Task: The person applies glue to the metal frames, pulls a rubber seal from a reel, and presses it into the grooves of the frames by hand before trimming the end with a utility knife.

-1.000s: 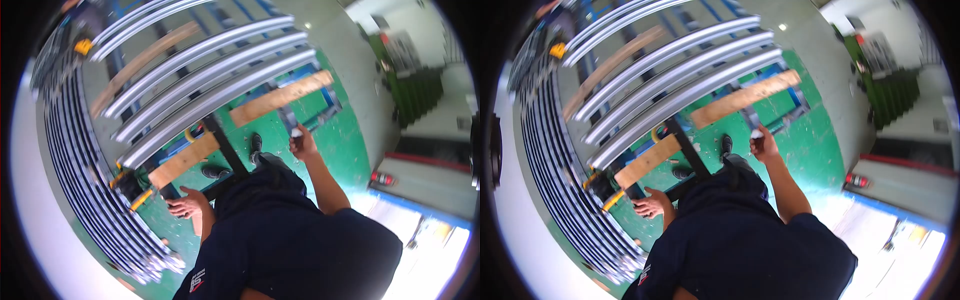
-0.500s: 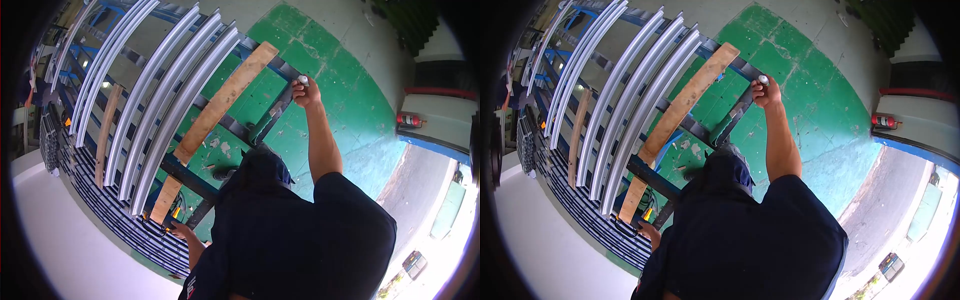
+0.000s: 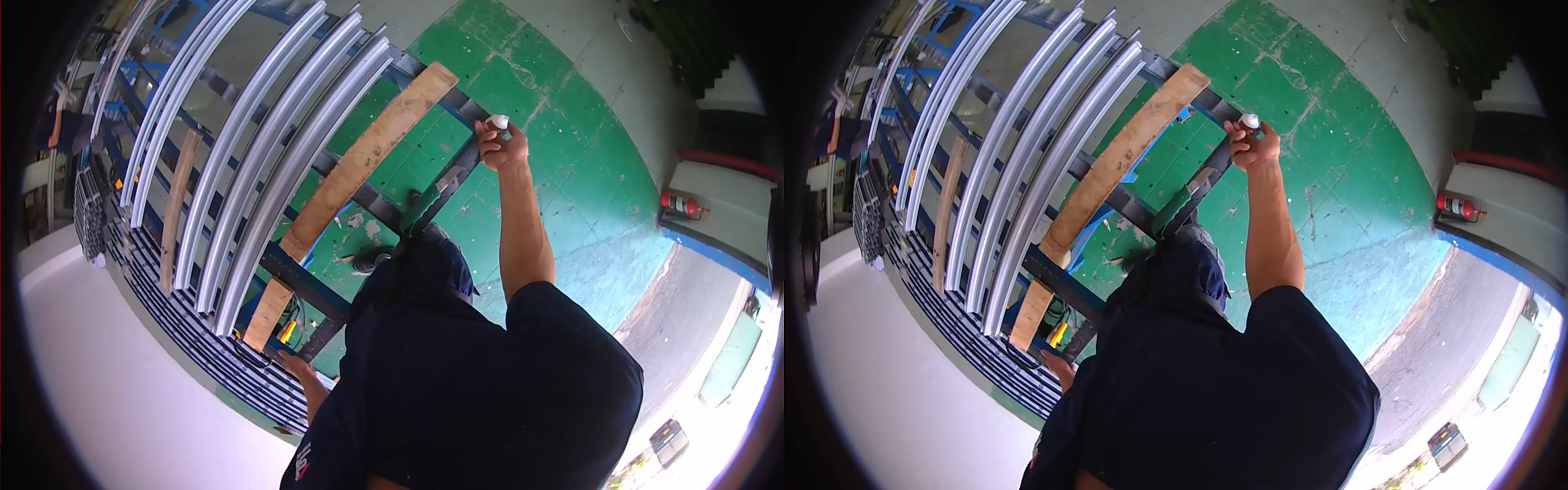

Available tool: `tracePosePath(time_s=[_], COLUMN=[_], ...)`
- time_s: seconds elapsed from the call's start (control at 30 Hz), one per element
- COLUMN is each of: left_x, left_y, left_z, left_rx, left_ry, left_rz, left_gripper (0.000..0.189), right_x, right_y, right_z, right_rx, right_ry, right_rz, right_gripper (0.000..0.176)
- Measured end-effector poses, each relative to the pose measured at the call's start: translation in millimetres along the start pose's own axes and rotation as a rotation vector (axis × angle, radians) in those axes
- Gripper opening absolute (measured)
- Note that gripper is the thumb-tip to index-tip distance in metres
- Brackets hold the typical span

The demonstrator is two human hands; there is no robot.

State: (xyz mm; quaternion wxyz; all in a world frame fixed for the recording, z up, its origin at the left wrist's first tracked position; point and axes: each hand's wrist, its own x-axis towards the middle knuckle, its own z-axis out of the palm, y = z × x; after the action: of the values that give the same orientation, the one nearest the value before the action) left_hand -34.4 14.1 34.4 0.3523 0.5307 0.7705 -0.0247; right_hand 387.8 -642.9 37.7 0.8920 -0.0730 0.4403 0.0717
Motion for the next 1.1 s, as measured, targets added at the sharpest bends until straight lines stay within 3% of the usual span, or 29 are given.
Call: tracePosePath(time_s=[0.07,0.1,0.13,0.17,0.2,0.23,0.27,0.3,0.33,0.37,0.4,0.5,0.57,0.63,0.67,0.7,0.73,0.8,0.9,0.97,1.03,1.1], left_x=[-18.0,56.7,32.6,95.8,91.2,2.8,32.7,-22.7,-18.3,-50.4,-60.7,-91.7,-108.3,-102.7,-89.3,-98.3,-82.6,-66.6,-34.9,43.1,158.8,288.0], left_y=[-2.9,-38.3,-33.4,-65.4,-76.5,-32.2,-45.4,-34.4,-48.5,-50.8,-57.5,-89.0,-117.3,-175.4,-222.7,-230.6,-265.3,-328.0,-311.6,-329.3,-352.5,-360.4], left_z=[1.7,1.9,1.4,-0.6,2.3,-1.5,-3.4,0.9,4.0,-0.8,5.3,7.3,5.9,14.1,25.4,21.2,32.9,48.7,6.1,-4.3,-12.8,-12.0], left_rx=[-0.129,-0.399,-0.520,-0.178,0.313,0.145,0.241,0.029,0.036,0.228,0.037,-0.040,-0.021,-0.051,0.229,0.098,-0.023,-0.195,-0.315,-0.420,-0.357,-0.271], left_ry=[0.001,-0.273,-0.310,-0.132,0.328,0.160,0.150,0.229,0.286,0.319,0.377,0.407,0.298,0.105,-0.016,-0.210,-0.265,-0.331,-0.328,-0.243,-0.189,-0.033], left_rz=[0.099,0.341,0.304,0.599,1.016,0.632,0.375,0.438,0.439,0.631,0.508,0.501,0.331,0.293,0.411,0.109,-0.075,-0.210,-0.422,-0.391,-0.236,-0.109], left_gripper=[0.075,0.069,0.062,0.058,0.058,0.060,0.060,0.057,0.052,0.052,0.056,0.060,0.055,0.056,0.050,0.044,0.044,0.069,0.066,0.058,0.047,0.039], right_x=[-3.6,1.2,-6.8,-9.0,-4.3,-17.1,-17.0,-21.6,-29.6,-38.9,-43.1,-53.6,-57.5,-67.6,-86.1,-98.0,-108.6,-131.2,-168.9,-194.6,-207.4,-213.0], right_y=[0.3,-4.3,2.9,11.8,14.6,31.1,41.7,59.9,84.0,110.8,137.6,205.6,250.4,290.7,317.5,344.6,369.6,420.7,503.2,555.9,597.2,630.0], right_z=[-13.5,-34.9,-40.4,-50.5,-69.5,-66.5,-70.4,-66.2,-62.8,-50.3,-41.7,-14.0,3.3,21.5,35.0,38.9,40.0,30.8,-10.6,-52.5,-104.8,-148.4], right_rx=[0.037,-0.021,-0.029,-0.111,-0.152,-0.192,-0.297,-0.392,-0.483,-0.603,-0.753,-1.153,-1.380,-1.593,-1.672,-1.747,-1.822,-1.934,-2.045,-2.132,-2.226,-2.367], right_ry=[-0.017,-0.088,-0.088,-0.119,-0.223,-0.180,-0.270,-0.226,-0.182,-0.131,-0.112,-0.236,-0.402,-0.588,-0.676,-0.749,-0.818,-0.988,-1.174,-1.096,-1.053,-1.296], right_rz=[0.024,0.094,0.093,0.080,0.184,0.196,0.339,0.383,0.404,0.445,0.456,0.528,0.566,0.570,0.548,0.540,0.528,0.520,0.531,0.489,0.369,0.027], right_gripper=[0.070,0.076,0.077,0.075,0.072,0.064,0.058,0.057,0.056,0.059,0.058,0.054,0.050,0.045,0.037,0.036,0.034,0.030,0.026,0.020,0.018,0.022])
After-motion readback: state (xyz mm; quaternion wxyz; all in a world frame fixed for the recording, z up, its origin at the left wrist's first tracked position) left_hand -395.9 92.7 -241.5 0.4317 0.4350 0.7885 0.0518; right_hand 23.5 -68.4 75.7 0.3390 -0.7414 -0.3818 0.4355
